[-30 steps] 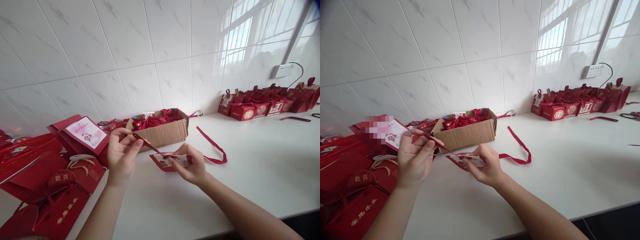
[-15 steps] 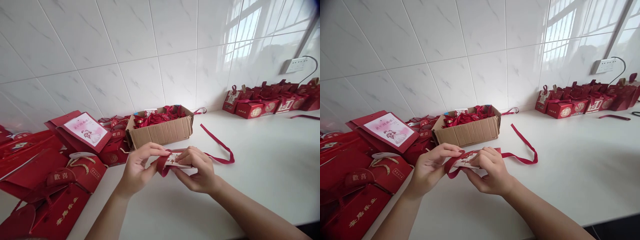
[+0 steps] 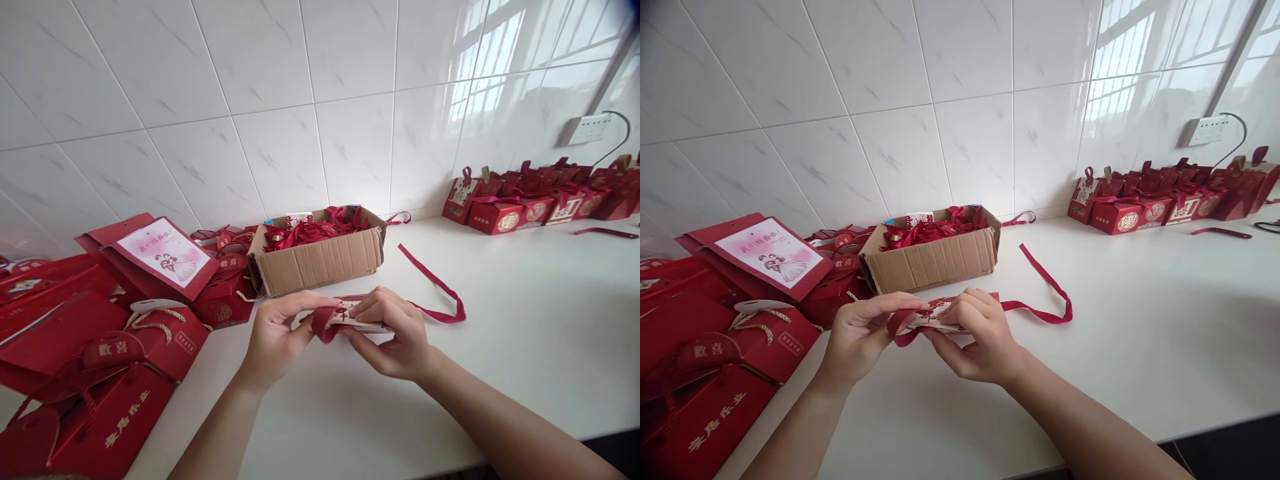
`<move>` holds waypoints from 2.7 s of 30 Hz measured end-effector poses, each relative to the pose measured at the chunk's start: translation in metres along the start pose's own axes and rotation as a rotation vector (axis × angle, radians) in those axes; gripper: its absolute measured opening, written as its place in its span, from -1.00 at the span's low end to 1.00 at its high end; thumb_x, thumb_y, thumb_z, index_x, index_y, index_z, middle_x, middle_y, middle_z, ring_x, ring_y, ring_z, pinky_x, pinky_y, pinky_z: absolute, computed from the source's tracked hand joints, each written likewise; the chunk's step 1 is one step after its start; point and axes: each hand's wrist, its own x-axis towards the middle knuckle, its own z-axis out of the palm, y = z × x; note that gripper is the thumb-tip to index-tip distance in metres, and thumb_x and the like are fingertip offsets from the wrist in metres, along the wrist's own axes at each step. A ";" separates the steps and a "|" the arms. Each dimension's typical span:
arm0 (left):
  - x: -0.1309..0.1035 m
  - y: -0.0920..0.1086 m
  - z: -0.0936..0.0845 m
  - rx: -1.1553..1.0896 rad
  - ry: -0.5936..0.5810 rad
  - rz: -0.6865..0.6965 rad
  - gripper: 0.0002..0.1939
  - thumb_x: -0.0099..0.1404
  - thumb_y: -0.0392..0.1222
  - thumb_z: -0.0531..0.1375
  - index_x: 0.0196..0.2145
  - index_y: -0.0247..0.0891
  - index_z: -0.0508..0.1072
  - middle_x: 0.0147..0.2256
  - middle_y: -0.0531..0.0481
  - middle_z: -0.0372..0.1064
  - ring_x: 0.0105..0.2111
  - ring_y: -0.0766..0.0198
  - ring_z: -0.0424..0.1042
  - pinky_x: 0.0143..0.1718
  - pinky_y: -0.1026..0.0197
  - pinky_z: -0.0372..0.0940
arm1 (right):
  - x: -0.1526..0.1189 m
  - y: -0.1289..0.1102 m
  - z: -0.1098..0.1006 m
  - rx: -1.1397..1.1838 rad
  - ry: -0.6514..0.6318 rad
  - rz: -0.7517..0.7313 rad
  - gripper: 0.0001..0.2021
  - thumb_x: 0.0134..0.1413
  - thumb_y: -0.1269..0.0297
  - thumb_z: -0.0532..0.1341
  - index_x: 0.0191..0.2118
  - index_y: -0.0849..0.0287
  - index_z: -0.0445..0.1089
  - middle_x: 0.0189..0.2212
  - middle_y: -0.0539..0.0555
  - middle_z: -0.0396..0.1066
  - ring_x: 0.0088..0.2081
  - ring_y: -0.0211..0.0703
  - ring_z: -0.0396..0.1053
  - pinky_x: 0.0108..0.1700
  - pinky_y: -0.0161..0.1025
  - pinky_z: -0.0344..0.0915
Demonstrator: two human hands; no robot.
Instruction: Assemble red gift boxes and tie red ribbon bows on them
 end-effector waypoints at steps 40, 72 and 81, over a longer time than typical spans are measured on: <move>0.001 0.003 0.000 0.016 -0.184 -0.126 -0.83 0.26 -0.15 0.16 -0.21 -0.17 0.50 -0.23 -0.11 0.44 -0.22 0.13 0.44 -0.30 0.17 0.36 | -0.003 0.001 0.002 -0.019 -0.024 -0.080 -0.77 -0.10 0.58 0.20 -0.39 0.09 0.22 -0.45 0.01 0.47 -0.47 -0.20 0.38 -0.45 -0.21 0.19; 0.002 -0.013 0.008 -0.107 -0.058 -0.067 -0.95 0.21 -0.28 0.23 -0.40 -0.24 0.49 -0.15 -0.02 0.37 -0.13 0.25 0.39 -0.13 0.27 0.32 | -0.003 0.001 0.003 -0.003 0.049 0.076 -0.83 0.01 0.45 0.25 -0.43 0.10 0.23 -0.46 0.02 0.45 -0.45 -0.20 0.40 -0.39 -0.20 0.27; 0.007 -0.030 0.014 0.031 0.138 -0.026 -0.93 0.23 -0.18 0.22 -0.34 -0.20 0.47 -0.26 0.04 0.35 -0.25 0.32 0.36 -0.25 0.32 0.26 | -0.002 0.033 -0.006 0.117 -0.238 0.434 -0.64 -0.13 0.17 0.38 -0.20 0.06 0.28 -0.26 0.05 0.43 -0.23 -0.11 0.40 -0.27 -0.18 0.37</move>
